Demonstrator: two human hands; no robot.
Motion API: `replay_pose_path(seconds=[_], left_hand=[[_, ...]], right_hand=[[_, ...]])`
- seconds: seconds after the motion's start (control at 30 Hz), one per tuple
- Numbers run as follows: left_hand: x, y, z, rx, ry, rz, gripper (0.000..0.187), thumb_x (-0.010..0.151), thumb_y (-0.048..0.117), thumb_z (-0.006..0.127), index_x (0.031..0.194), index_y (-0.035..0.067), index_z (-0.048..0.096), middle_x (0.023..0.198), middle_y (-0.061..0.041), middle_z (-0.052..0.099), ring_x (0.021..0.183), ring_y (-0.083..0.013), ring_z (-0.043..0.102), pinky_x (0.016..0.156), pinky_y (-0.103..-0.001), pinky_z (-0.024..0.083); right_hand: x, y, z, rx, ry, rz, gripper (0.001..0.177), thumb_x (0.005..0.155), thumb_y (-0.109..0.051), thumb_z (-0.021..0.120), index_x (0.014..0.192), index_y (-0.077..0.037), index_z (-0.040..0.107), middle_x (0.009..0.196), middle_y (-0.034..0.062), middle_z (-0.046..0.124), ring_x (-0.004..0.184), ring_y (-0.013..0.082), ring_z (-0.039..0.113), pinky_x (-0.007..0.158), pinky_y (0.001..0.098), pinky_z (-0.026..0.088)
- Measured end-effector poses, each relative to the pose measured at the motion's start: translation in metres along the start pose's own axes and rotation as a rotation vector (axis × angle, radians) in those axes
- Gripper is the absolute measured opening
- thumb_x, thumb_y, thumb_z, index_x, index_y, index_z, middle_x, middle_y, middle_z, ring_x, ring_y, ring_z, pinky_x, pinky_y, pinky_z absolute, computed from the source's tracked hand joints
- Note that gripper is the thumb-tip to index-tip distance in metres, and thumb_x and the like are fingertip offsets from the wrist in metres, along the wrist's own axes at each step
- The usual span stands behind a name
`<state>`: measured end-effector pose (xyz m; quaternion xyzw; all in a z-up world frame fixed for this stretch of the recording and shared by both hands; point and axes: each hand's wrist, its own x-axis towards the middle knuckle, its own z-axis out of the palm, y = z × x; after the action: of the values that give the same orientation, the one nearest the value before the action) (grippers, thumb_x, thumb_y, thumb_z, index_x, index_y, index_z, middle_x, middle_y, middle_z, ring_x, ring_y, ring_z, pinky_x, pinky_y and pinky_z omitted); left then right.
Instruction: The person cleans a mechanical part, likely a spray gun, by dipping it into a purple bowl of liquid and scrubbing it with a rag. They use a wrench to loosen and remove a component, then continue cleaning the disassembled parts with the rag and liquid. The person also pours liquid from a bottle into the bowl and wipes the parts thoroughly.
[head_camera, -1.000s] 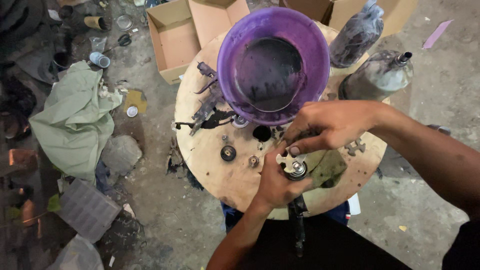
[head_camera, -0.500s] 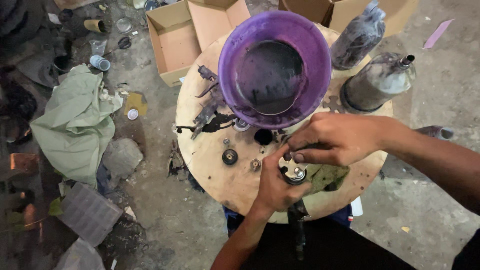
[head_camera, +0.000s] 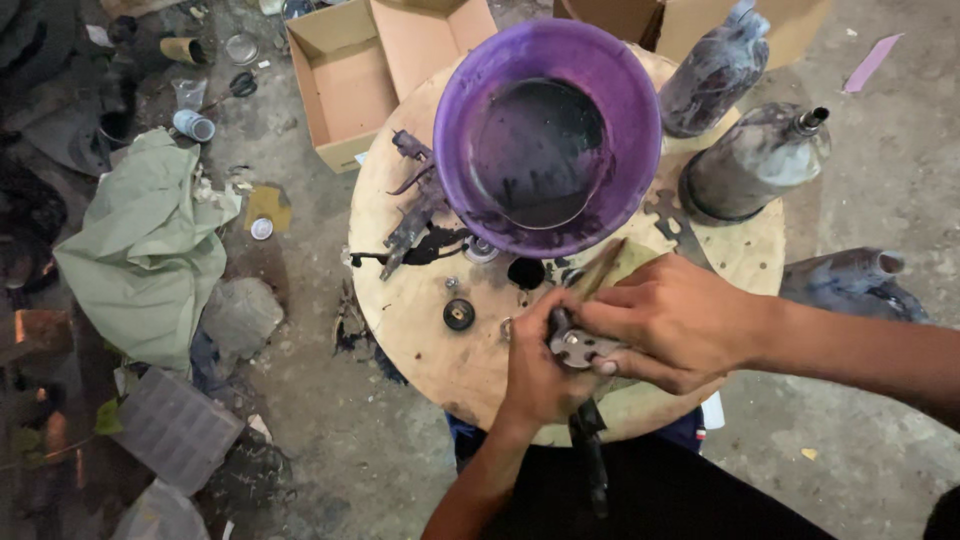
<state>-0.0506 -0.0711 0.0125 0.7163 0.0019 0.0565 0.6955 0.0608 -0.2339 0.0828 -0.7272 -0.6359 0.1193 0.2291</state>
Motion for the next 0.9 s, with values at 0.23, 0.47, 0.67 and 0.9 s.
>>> replay_pose_path(seconds=[0.23,0.47,0.67,0.9], left_hand=[[-0.001,-0.006,-0.001,-0.076,-0.017,0.098,0.041,0.068,0.015,0.076,0.103,0.001,0.059,0.083,0.002,0.058,0.077,-0.0072,0.056,0.073,-0.025,0.049],[-0.002,-0.006,-0.001,-0.064,-0.041,-0.013,0.042,0.066,0.013,0.074,0.105,0.002,0.061,0.076,0.003,0.056,0.069,-0.0060,0.053,0.062,-0.024,0.045],[0.001,0.002,-0.004,-0.126,-0.060,-0.017,0.048,0.067,0.010,0.070,0.114,0.000,0.064,0.079,0.004,0.061,0.071,-0.0040,0.058,0.064,-0.022,0.048],[-0.005,-0.004,-0.006,-0.180,-0.044,-0.047,0.048,0.068,0.009,0.069,0.115,0.000,0.065,0.082,0.004,0.065,0.073,-0.0039,0.059,0.066,-0.023,0.049]], right_hand=[[0.010,0.007,-0.027,0.193,-0.027,0.117,0.037,0.104,-0.040,0.049,0.098,-0.004,0.055,0.082,0.0154,0.058,0.079,0.0306,0.064,0.070,0.0457,0.049],[0.031,0.007,-0.050,0.465,-0.282,0.228,0.027,0.098,-0.029,0.055,0.107,-0.007,0.067,0.082,0.0085,0.074,0.079,0.0222,0.072,0.067,0.0415,0.055],[0.041,-0.001,-0.047,0.411,-0.364,0.329,0.029,0.094,-0.029,0.057,0.110,-0.009,0.070,0.082,0.0115,0.073,0.073,0.0272,0.072,0.067,0.0438,0.053],[0.028,0.006,-0.027,0.147,-0.340,0.205,0.035,0.096,-0.040,0.055,0.105,-0.007,0.062,0.062,0.0152,0.063,0.061,0.0329,0.066,0.062,0.0473,0.051]])
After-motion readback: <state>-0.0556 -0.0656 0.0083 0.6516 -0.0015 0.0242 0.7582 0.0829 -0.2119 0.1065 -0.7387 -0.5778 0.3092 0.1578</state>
